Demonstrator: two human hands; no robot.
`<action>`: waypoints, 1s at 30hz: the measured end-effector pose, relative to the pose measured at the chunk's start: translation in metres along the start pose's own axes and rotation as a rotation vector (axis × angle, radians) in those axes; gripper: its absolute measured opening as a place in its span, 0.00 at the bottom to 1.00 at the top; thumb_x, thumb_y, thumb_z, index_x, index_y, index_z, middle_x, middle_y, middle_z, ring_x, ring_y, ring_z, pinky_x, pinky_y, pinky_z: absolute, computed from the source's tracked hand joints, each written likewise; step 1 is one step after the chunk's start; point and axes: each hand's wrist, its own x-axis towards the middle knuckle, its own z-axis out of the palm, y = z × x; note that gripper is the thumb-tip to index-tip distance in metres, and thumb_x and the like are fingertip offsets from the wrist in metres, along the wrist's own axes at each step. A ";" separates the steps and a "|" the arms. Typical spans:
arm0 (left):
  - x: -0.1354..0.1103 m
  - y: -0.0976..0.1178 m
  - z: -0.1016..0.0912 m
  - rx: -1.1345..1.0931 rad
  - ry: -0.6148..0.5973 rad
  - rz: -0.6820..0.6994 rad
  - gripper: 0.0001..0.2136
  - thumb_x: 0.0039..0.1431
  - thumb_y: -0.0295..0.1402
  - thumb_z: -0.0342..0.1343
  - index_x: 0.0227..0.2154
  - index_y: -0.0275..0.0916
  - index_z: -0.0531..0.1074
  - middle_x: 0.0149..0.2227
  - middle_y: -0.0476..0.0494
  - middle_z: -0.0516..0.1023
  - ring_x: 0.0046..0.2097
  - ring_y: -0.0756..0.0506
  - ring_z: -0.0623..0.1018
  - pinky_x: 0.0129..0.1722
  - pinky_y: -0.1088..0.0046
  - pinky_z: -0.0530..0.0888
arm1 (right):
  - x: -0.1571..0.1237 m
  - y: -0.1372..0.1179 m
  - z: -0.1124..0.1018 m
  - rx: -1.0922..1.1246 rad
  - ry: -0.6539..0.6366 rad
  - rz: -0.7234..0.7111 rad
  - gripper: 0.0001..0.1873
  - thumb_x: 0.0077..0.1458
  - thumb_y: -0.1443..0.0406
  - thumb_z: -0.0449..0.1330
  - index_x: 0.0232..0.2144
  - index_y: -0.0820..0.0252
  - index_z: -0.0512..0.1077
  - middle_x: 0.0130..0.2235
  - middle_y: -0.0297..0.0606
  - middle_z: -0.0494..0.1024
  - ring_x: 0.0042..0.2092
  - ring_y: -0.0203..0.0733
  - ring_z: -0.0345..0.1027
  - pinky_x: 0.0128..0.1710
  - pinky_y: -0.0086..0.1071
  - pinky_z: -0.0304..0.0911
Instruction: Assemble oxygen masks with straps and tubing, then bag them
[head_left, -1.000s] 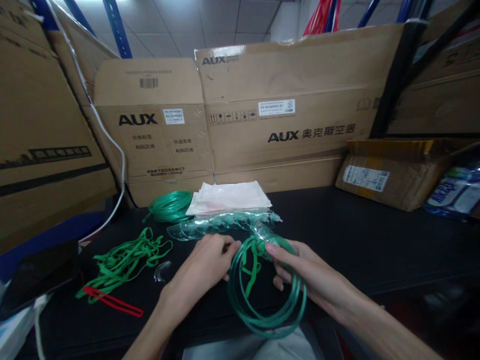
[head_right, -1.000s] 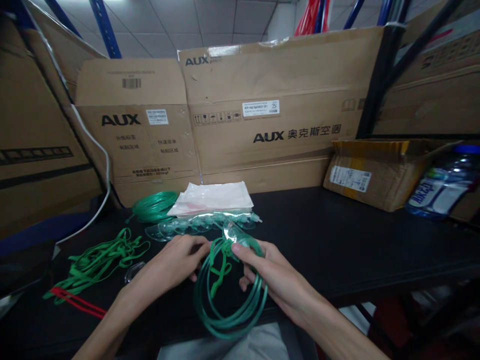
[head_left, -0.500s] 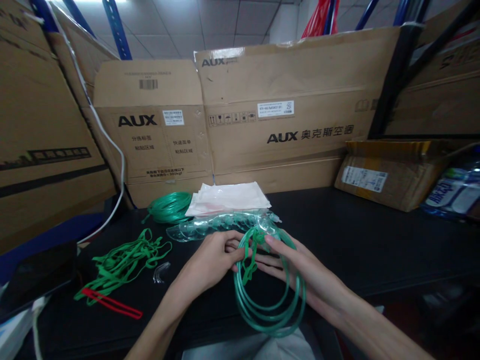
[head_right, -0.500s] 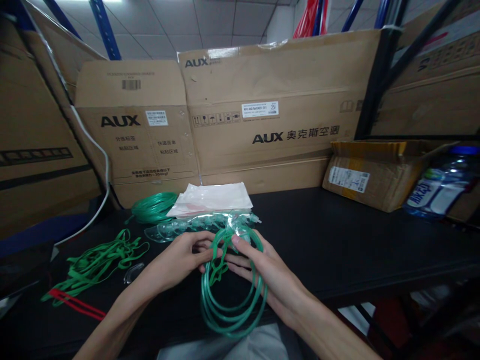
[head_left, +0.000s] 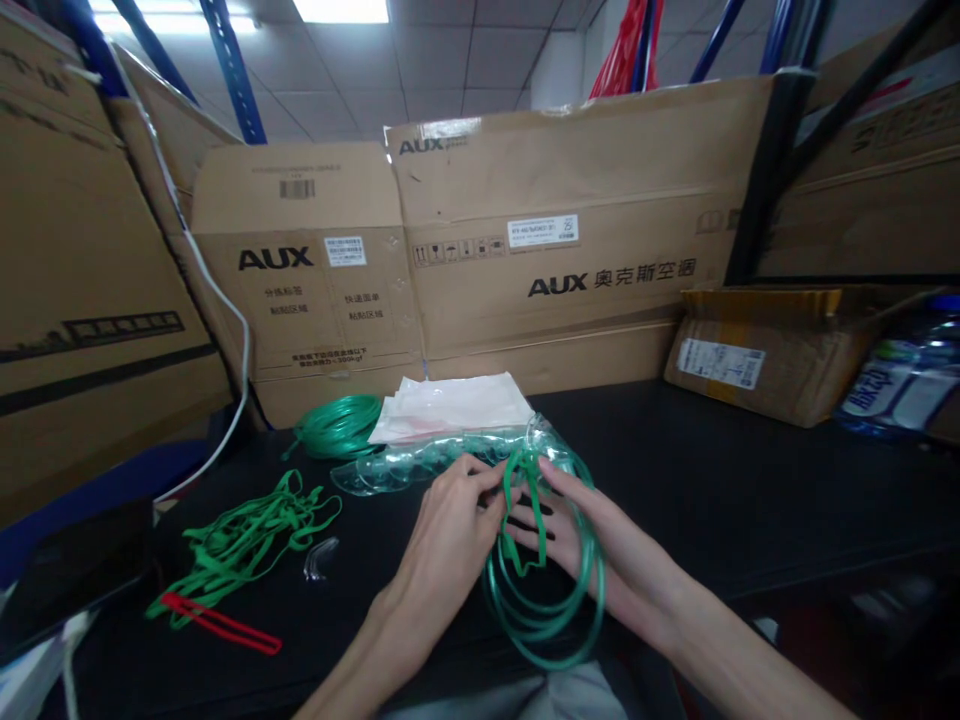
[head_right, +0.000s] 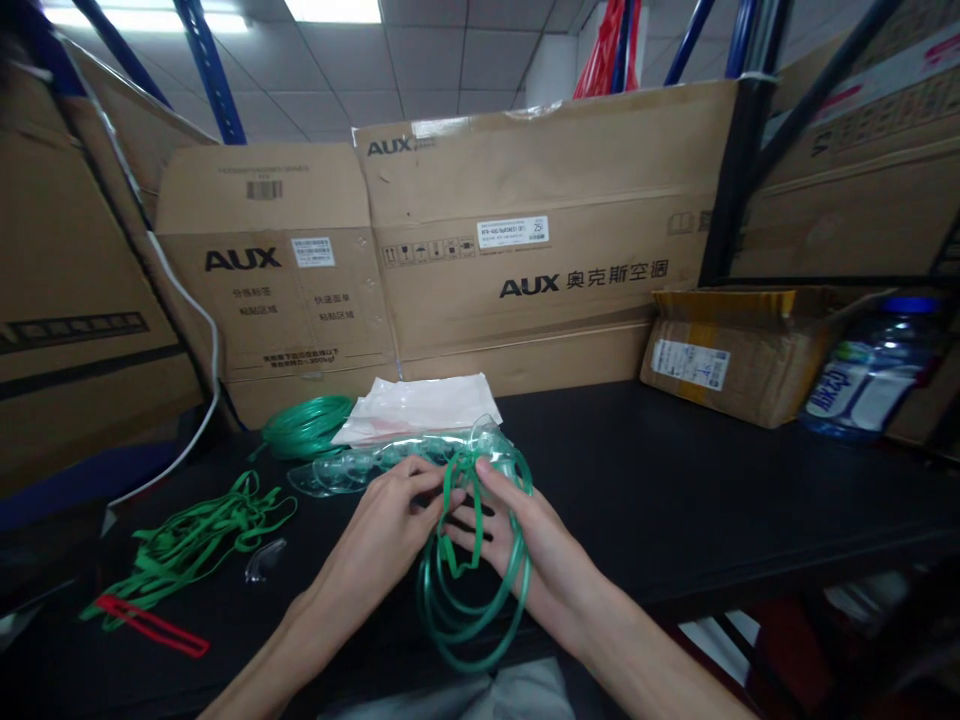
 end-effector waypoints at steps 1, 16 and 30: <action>0.003 0.006 -0.002 0.081 -0.027 0.032 0.12 0.67 0.25 0.53 0.42 0.41 0.82 0.39 0.43 0.79 0.40 0.44 0.79 0.40 0.71 0.75 | 0.001 -0.002 -0.001 0.011 0.026 -0.011 0.10 0.65 0.66 0.62 0.46 0.67 0.79 0.47 0.50 0.85 0.47 0.49 0.82 0.52 0.41 0.75; 0.136 0.032 -0.002 0.515 -0.032 -0.102 0.21 0.71 0.46 0.50 0.49 0.34 0.79 0.49 0.31 0.81 0.54 0.34 0.79 0.53 0.54 0.74 | -0.010 -0.045 -0.039 0.119 0.183 -0.084 0.09 0.66 0.67 0.59 0.44 0.64 0.78 0.49 0.48 0.84 0.53 0.51 0.79 0.55 0.43 0.75; 0.190 0.020 0.013 0.604 -0.344 -0.295 0.17 0.68 0.38 0.59 0.54 0.36 0.72 0.54 0.37 0.75 0.51 0.40 0.79 0.49 0.56 0.78 | -0.012 -0.043 -0.044 0.107 0.181 -0.087 0.10 0.66 0.66 0.60 0.47 0.62 0.78 0.51 0.44 0.84 0.55 0.51 0.77 0.58 0.44 0.72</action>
